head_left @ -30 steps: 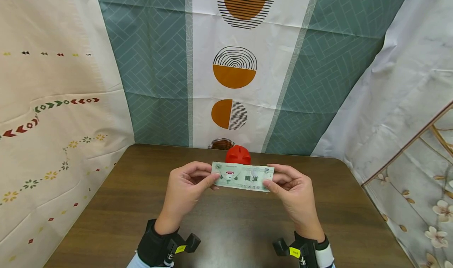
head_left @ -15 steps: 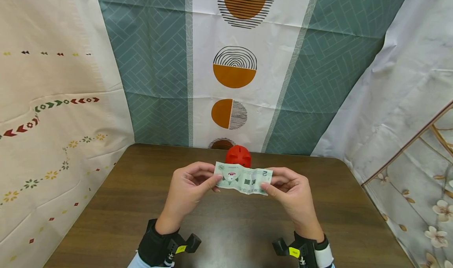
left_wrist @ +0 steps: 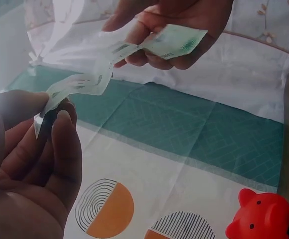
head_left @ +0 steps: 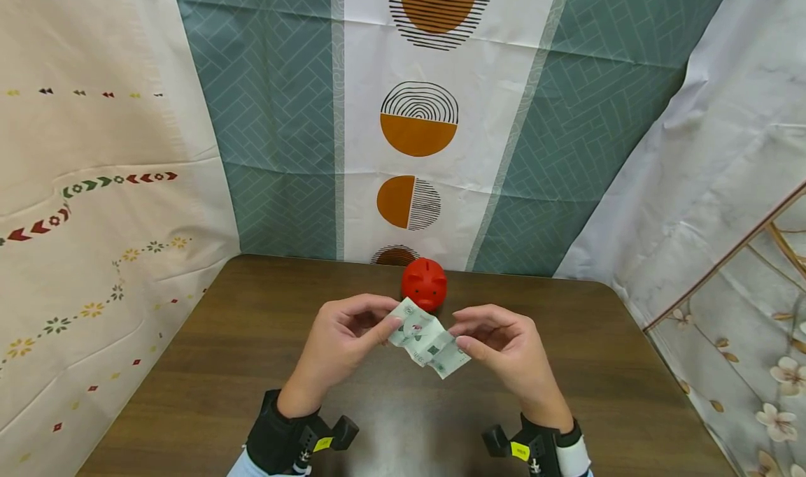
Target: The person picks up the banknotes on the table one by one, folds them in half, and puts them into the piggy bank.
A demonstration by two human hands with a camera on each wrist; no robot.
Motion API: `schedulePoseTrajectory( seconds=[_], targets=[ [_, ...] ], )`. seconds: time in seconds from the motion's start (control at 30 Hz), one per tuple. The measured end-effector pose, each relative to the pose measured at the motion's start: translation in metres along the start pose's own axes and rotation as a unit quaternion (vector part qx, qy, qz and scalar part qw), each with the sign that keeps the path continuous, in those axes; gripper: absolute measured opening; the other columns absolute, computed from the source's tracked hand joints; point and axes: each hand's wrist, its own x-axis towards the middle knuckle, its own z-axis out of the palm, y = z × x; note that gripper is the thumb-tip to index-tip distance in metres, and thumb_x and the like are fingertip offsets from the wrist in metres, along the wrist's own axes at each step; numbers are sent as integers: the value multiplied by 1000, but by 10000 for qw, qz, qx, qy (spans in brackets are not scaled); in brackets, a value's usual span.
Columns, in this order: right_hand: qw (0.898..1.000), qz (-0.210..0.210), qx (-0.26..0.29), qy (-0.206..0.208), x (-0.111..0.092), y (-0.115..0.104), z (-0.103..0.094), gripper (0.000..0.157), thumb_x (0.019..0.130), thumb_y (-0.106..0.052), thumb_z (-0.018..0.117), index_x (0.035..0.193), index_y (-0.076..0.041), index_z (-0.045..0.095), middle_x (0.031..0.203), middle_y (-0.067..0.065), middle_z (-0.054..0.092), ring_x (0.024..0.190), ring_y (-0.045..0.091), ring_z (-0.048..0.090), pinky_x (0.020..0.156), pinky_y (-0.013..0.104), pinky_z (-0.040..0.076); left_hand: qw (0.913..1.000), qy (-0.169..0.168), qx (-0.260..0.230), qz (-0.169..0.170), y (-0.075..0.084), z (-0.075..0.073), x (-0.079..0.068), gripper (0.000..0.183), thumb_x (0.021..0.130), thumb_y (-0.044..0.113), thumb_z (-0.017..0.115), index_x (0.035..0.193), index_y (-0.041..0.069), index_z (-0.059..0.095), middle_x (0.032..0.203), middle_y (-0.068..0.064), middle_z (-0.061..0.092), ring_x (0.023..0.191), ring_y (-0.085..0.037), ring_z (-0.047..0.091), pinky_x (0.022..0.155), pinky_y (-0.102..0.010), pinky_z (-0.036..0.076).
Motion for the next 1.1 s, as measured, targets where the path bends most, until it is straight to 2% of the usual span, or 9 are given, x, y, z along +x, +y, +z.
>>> schedulePoseTrajectory(
  seconds=[0.13, 0.3, 0.5, 0.63, 0.77, 0.9, 1.1],
  targets=[
    [9996, -135, -27, -240, 0, 1, 6, 31, 86, 15, 71, 115, 5, 67, 99, 1, 77, 85, 19, 72, 70, 32, 62, 9997, -182, 137, -40, 0, 1, 0, 18, 92, 3, 75, 109, 10, 76, 84, -6, 72, 71, -14, 60, 57, -24, 51],
    [9983, -361, -189, -405, 1, 1, 13, 31, 84, 13, 74, 112, 0, 70, 87, 6, 74, 79, 21, 67, 71, 31, 60, 9992, -302, 263, 99, -1, 2, -1, 16, 92, 4, 74, 108, 7, 76, 85, -8, 74, 70, -13, 59, 55, -24, 49],
    [9975, -623, -238, -226, 1, 1, 17, 37, 81, 17, 74, 113, 0, 68, 83, 8, 72, 77, 16, 65, 66, 29, 58, 9996, -205, 178, 79, -1, 3, -1, 18, 92, 4, 74, 110, 8, 76, 87, -8, 75, 71, -14, 62, 56, -25, 52],
    [9966, -794, -97, 178, 2, 1, 20, 35, 80, 20, 73, 111, 7, 64, 86, 3, 73, 77, 14, 67, 64, 27, 58, 9998, -2, 47, 169, -3, 5, -1, 29, 91, -1, 73, 120, 3, 70, 90, -10, 71, 75, -15, 63, 63, -25, 57],
    [9928, -822, 80, 865, 2, 0, 25, 27, 81, 18, 73, 104, 9, 62, 90, -4, 72, 77, 11, 67, 64, 24, 58, 9996, 107, -133, 230, -5, 8, -1, 39, 90, -4, 73, 127, -2, 61, 93, -14, 69, 81, -16, 64, 72, -25, 59],
    [9843, -963, 367, 1433, 3, 1, 33, 21, 82, 19, 71, 99, 10, 62, 91, -2, 73, 78, 11, 68, 65, 23, 59, 9996, 154, -242, 21, -6, 12, -1, 29, 91, -2, 73, 118, 0, 64, 96, -15, 69, 83, -16, 65, 75, -25, 59],
    [9736, -832, 713, 2002, 5, 3, 44, 14, 85, 15, 71, 92, 6, 64, 90, -1, 74, 77, 13, 67, 68, 23, 59, 9993, 45, -145, -343, -5, 18, -1, 12, 90, 6, 77, 102, 8, 73, 97, -9, 72, 83, -16, 64, 73, -25, 59]
  ],
)
